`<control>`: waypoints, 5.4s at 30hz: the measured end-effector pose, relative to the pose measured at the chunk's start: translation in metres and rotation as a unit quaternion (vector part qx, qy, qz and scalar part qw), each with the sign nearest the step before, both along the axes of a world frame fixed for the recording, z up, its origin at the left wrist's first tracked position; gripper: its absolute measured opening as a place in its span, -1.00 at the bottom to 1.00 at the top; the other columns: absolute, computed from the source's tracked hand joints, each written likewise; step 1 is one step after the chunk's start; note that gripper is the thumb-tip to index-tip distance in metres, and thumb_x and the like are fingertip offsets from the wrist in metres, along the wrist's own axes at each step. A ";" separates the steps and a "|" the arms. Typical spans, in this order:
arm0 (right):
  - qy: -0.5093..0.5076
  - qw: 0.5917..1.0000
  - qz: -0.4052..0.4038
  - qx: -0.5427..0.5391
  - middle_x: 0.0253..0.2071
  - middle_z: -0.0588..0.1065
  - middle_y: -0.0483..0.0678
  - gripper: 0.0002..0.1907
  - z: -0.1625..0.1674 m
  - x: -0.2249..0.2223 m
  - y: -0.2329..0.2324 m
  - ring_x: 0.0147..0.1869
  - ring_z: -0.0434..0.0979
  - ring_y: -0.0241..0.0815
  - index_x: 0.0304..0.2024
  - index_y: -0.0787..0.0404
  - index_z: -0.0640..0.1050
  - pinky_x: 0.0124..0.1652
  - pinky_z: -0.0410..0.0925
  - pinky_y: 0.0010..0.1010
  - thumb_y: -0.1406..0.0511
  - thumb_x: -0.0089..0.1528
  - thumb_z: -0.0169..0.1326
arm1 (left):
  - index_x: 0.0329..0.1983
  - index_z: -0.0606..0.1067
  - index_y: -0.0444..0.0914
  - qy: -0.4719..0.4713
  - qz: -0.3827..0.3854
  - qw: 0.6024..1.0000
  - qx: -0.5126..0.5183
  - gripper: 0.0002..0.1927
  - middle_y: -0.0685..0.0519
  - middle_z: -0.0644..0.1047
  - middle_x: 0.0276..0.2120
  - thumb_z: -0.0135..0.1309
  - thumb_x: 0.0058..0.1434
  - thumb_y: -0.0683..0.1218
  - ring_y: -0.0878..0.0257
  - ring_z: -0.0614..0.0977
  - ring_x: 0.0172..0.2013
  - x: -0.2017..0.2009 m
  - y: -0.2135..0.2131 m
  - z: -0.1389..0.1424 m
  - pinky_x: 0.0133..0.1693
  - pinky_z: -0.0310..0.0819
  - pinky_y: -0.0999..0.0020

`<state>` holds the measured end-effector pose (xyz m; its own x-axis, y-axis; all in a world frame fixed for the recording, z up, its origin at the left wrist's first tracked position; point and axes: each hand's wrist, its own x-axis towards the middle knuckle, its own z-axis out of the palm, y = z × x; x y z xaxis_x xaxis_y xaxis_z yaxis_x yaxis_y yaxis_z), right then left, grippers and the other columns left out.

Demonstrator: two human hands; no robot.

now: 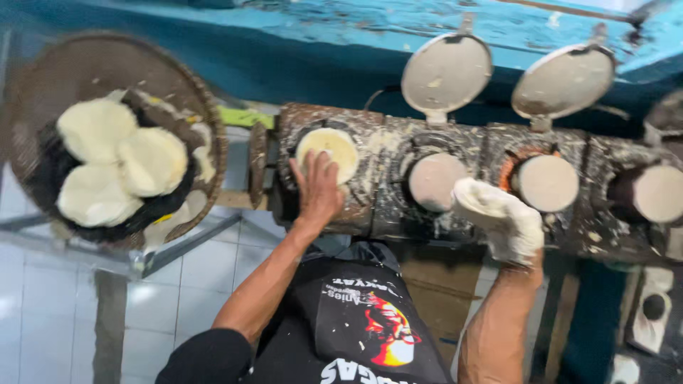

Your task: The person ladles batter from a large bowl onto round griddle pans set on gas burners, presses and flips the cooking flatbreads by hand, and stacks the finished flatbreads in a woven basket beside the stoves.

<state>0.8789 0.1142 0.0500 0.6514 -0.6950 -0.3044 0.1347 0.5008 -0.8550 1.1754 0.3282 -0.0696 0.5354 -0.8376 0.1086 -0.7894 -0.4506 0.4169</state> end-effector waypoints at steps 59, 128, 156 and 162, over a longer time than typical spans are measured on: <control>0.551 0.679 0.148 -0.462 0.22 0.44 0.32 -0.63 -0.158 0.290 0.171 0.28 0.38 0.51 0.04 0.17 0.56 0.10 0.32 0.28 0.18 0.22 0.06 | 0.35 0.26 -0.28 0.744 0.129 0.604 -0.256 -0.37 -0.14 0.48 0.17 -0.08 0.35 0.18 -0.01 0.61 0.10 0.233 0.201 -0.028 0.08 0.54 0.10; -0.288 0.883 -0.361 0.084 0.20 0.52 0.07 -0.42 0.010 -0.186 0.159 0.24 0.51 0.18 0.17 0.27 0.47 0.18 0.36 0.02 -0.06 0.41 -0.13 | 0.27 0.40 -0.30 0.670 0.002 0.735 -0.106 -0.60 0.05 0.55 0.02 -0.02 0.36 -0.18 0.30 0.60 -0.06 -0.197 -0.031 0.026 -0.12 0.49 0.48; 0.235 0.630 -0.722 -0.164 0.05 0.63 0.07 -0.65 0.073 -0.834 0.494 0.08 0.63 -0.03 -0.04 0.35 0.65 0.05 0.46 -0.17 0.22 0.26 0.09 | 0.04 0.56 -0.40 0.646 -0.415 0.385 0.512 -0.73 0.07 0.60 -0.21 -0.09 0.47 -0.16 0.30 0.57 -0.24 -0.987 -0.061 -0.050 -0.17 0.47 0.44; 0.356 0.231 -0.905 -0.029 0.07 0.55 0.14 -0.66 0.000 -1.014 0.609 0.12 0.55 0.09 -0.05 0.38 0.60 0.04 0.43 -0.08 0.25 0.24 0.07 | 0.09 0.51 -0.34 0.485 -0.675 0.372 0.414 -0.71 0.02 0.59 -0.11 0.05 0.30 -0.23 0.32 0.57 -0.16 -1.110 -0.014 -0.013 -0.13 0.47 0.43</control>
